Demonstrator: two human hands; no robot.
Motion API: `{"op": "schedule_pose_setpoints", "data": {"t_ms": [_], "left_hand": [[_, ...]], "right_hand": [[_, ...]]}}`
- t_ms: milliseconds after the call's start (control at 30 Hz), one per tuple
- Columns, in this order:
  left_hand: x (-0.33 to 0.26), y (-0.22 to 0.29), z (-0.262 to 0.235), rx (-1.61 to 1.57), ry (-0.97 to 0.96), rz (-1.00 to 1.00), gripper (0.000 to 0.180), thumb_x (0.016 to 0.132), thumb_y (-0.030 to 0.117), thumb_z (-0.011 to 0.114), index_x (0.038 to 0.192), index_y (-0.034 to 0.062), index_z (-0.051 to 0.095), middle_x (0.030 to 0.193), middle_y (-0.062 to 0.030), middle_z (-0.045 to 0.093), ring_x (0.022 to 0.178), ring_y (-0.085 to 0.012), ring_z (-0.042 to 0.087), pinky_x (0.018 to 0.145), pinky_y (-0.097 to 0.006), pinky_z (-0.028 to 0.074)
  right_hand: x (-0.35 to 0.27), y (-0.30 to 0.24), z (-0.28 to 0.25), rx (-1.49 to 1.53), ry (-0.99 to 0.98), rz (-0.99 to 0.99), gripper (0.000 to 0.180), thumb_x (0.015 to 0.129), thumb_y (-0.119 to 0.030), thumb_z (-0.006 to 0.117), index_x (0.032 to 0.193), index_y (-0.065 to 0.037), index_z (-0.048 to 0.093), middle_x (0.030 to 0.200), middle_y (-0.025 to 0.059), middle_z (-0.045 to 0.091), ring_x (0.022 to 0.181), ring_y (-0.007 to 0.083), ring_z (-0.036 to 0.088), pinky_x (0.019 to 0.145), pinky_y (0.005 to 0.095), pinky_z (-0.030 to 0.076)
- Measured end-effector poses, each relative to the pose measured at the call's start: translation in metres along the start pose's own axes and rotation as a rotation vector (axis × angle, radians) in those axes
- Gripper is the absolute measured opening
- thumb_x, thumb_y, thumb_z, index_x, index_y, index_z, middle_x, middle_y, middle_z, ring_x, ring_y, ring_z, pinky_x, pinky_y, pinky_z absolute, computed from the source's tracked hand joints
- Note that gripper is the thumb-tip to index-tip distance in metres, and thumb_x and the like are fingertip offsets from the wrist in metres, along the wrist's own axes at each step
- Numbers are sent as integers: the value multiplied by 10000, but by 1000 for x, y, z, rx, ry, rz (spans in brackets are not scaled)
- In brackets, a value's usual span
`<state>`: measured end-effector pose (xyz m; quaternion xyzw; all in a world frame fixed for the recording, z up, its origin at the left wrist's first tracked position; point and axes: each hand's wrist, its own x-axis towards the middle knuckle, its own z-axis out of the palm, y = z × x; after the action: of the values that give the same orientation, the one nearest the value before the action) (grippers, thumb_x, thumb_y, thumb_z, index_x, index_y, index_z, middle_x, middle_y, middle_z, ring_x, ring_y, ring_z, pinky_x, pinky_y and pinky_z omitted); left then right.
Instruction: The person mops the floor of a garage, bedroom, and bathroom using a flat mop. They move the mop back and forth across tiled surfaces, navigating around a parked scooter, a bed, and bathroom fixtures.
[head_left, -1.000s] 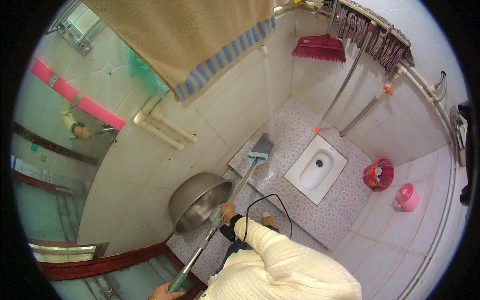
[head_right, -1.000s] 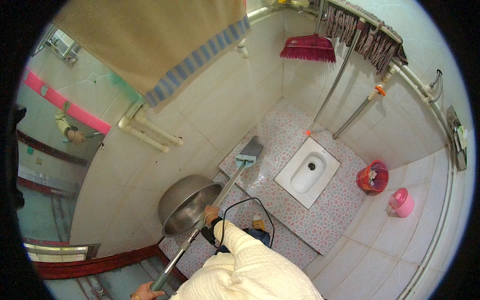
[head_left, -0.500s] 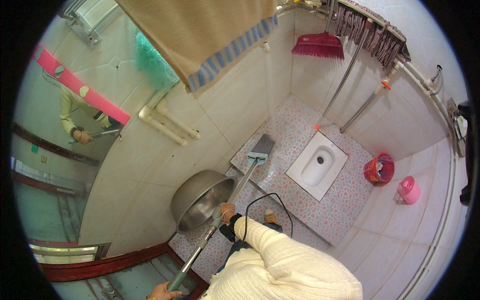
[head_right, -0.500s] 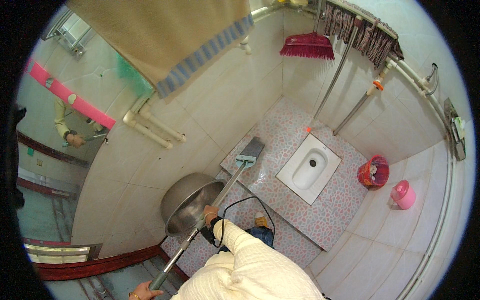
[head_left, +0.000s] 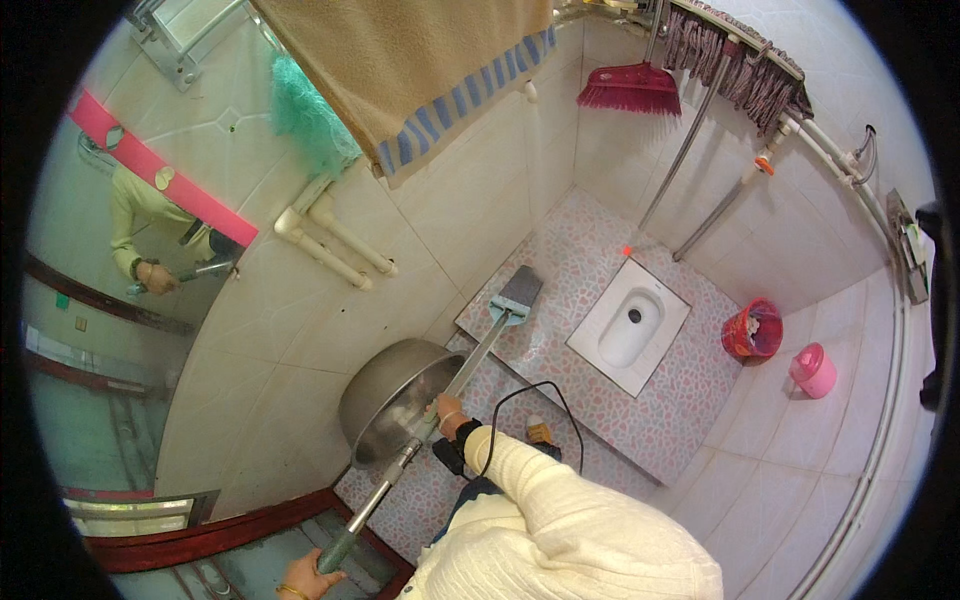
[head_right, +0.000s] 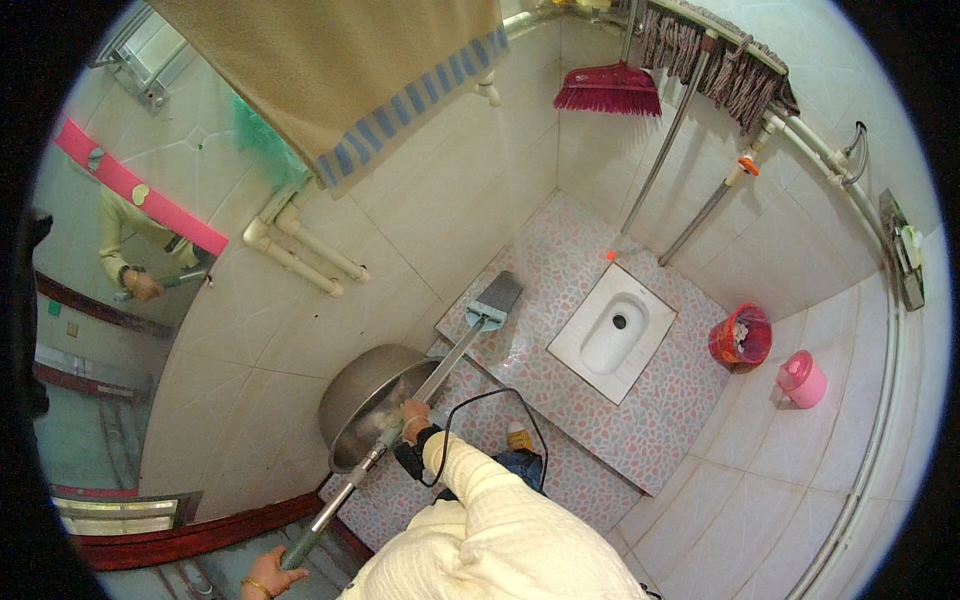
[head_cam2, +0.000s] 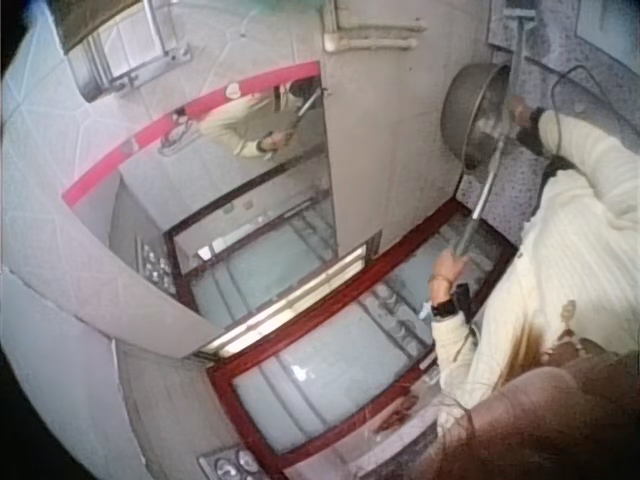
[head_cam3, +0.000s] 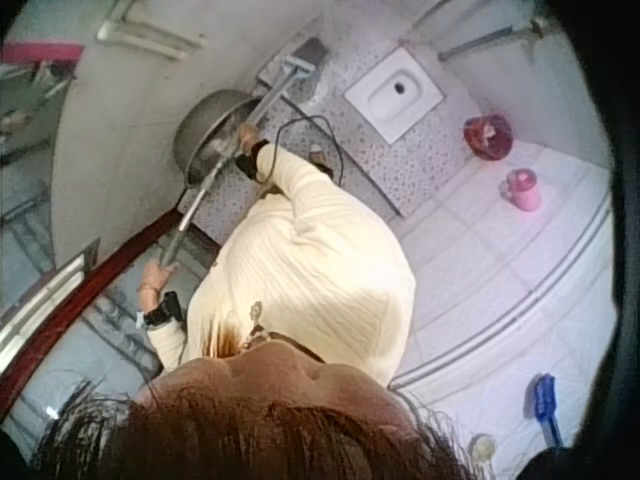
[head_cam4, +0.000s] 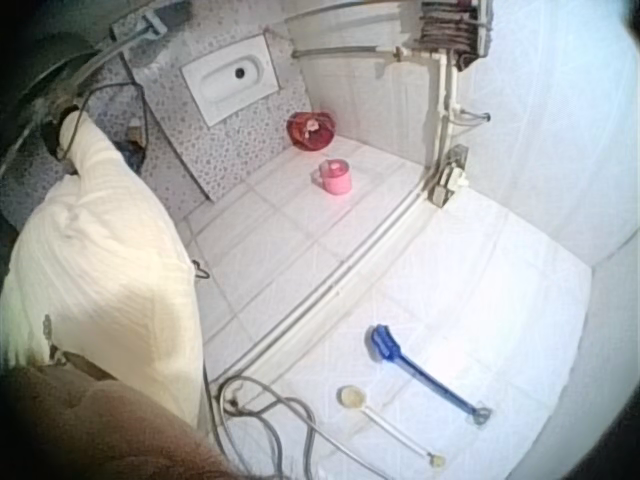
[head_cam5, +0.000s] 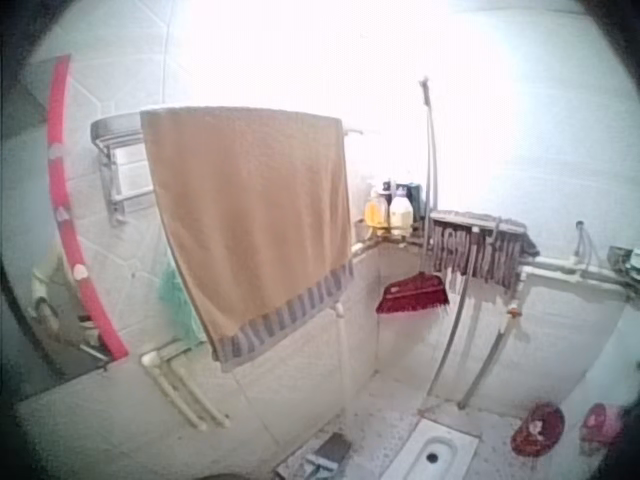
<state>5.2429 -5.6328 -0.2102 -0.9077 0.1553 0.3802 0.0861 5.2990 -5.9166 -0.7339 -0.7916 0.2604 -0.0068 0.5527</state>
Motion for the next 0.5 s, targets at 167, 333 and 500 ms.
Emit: {"op": "schedule_pose_setpoints", "data": {"t_ms": [167, 333, 500], "left_hand": [[-5, 17, -29, 257, 265, 115, 522, 597, 427, 788, 962, 111, 591, 766, -184, 644, 766, -402, 616, 659, -485, 483], [-18, 65, -72, 427, 346, 9, 466, 624, 394, 777, 968, 142, 590, 746, -160, 647, 750, -385, 621, 675, -477, 474], [-22, 89, -96, 553, 390, 6, 426, 647, 364, 765, 940, 138, 553, 752, -127, 645, 743, -349, 625, 654, -455, 452]], "right_hand": [[-3, -63, -53, 1627, 272, 693, 198, 851, -156, 563, 927, 13, 495, 784, 131, 564, 641, 270, 580, 574, 391, 501], [-11, -127, -114, 1821, 312, 726, 133, 883, -128, 507, 902, 0, 474, 737, 95, 522, 599, 227, 540, 546, 378, 499], [-7, -138, -137, 2000, 258, 658, 117, 885, -145, 527, 900, -39, 480, 760, 74, 520, 640, 211, 533, 586, 370, 504]]}}
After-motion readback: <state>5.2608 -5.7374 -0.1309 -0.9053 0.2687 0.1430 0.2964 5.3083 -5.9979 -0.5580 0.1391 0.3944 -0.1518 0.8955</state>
